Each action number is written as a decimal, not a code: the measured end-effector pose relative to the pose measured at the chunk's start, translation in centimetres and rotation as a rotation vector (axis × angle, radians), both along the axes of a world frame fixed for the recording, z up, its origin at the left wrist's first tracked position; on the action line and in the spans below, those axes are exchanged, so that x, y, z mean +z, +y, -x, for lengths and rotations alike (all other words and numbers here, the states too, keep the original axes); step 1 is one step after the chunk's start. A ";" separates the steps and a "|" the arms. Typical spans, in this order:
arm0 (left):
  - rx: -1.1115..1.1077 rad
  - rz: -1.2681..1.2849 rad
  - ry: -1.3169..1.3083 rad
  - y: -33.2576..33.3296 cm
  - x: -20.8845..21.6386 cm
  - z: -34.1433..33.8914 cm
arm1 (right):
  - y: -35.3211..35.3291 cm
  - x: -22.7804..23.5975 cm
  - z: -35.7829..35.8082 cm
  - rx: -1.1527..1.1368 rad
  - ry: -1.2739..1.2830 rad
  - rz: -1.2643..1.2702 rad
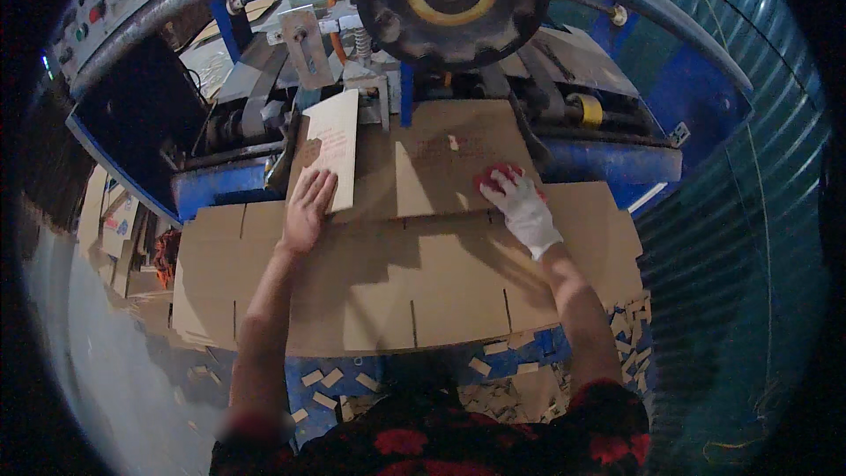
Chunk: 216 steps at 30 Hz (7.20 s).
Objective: The person repeatedly picks up flat cardboard sheets, folds them into box shapes, and places them onto a conveyor or machine. The process is continuous and repetitive, with the person handling one sheet at a time.
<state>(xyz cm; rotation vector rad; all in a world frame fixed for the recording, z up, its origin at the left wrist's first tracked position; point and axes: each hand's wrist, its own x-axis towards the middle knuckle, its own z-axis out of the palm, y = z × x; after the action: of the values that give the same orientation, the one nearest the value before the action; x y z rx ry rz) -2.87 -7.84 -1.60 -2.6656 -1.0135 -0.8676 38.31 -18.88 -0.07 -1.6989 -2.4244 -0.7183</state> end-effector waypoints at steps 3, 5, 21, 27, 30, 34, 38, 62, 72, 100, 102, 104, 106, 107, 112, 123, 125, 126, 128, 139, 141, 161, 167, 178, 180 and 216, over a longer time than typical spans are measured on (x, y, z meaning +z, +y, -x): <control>0.082 -0.071 0.053 4.5 0.1 -1.6 | 4.5 1.3 -0.4 -0.064 -0.017 -0.063; 0.359 0.006 0.209 7.1 1.1 -3.0 | 7.3 2.8 0.1 -0.200 -0.021 0.029; 1.262 0.552 0.032 -15.2 -0.9 22.3 | -19.0 -0.5 2.1 -0.238 0.298 0.135; 1.155 0.618 -0.054 -20.6 -2.5 26.8 | -28.3 -0.9 1.9 -0.523 0.302 -0.092; 1.214 0.481 0.107 -21.1 -2.8 27.8 | -31.5 -2.5 0.8 -1.069 0.442 -0.625; 1.221 0.495 0.216 -21.2 -0.6 27.4 | -32.4 -3.6 0.3 -0.703 2.376 -0.448; 1.039 0.186 -0.049 -22.7 3.9 24.7 | -31.3 -1.2 1.8 -0.599 1.903 -0.589; 0.319 1.303 -1.871 -26.2 3.7 26.8 | -30.4 1.2 4.6 -0.549 1.634 -0.741; 0.507 0.877 -0.341 -26.9 1.7 17.6 | -27.1 5.2 12.9 -0.183 1.069 -0.020; 0.013 0.191 -0.204 -14.1 4.2 4.4 | -12.6 2.4 7.0 0.251 -0.041 0.092; 0.048 0.242 -0.184 -13.9 3.4 4.1 | -11.9 1.7 5.8 0.285 -0.036 0.031; 0.057 0.267 -0.183 -13.3 3.2 3.9 | -11.3 1.0 5.1 0.262 -0.114 0.059; 0.039 0.315 -0.135 -12.2 3.4 3.6 | -10.5 0.3 5.0 0.259 -0.142 0.072; 0.050 0.298 -0.185 -11.5 3.4 3.3 | -9.7 0.0 5.0 0.262 -0.131 0.057; 0.047 0.251 -0.169 -5.9 3.0 1.9 | -4.8 -0.5 4.7 0.190 0.067 0.083; 0.032 0.160 -0.147 -2.5 1.8 1.8 | -2.6 -0.5 4.6 0.316 0.131 -0.055; 0.058 0.138 -0.058 -2.6 2.0 1.8 | -2.7 -0.4 4.8 0.285 0.057 -0.069; 0.068 0.142 -0.078 -2.6 2.0 1.6 | -2.6 -0.3 4.9 0.307 0.045 -0.087; 0.065 0.113 -0.119 -2.4 1.7 1.2 | -2.4 -0.3 4.9 0.286 -0.047 -0.125; 0.425 0.284 0.049 8.4 1.8 -3.0 | 9.3 0.5 5.1 -0.131 -0.038 0.005; 0.560 0.327 0.043 9.2 2.2 -4.4 | 11.8 1.5 5.5 -0.240 0.025 -0.004; 1.153 0.559 0.111 -19.4 -2.5 29.4 | -29.6 -2.5 0.1 -1.039 0.409 -0.482; 1.179 0.673 0.144 -18.4 -2.0 29.1 | -31.6 -6.8 -4.0 -0.565 2.138 -0.616; 1.082 0.567 -0.058 -17.5 -5.5 30.1 | -23.4 3.2 15.1 0.016 0.369 0.249; 1.022 0.249 -0.188 -19.2 -5.9 29.2 | -22.4 3.4 16.2 0.058 0.183 0.281; 0.464 0.278 -0.043 8.1 2.8 -6.5 | 11.3 2.1 4.1 -0.264 0.046 0.019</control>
<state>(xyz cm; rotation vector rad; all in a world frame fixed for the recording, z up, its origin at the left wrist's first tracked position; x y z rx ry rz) 3.64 0.28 1.23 -2.4469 -1.7815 -0.7278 34.25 -7.63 2.04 -2.0440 -2.2071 -0.6774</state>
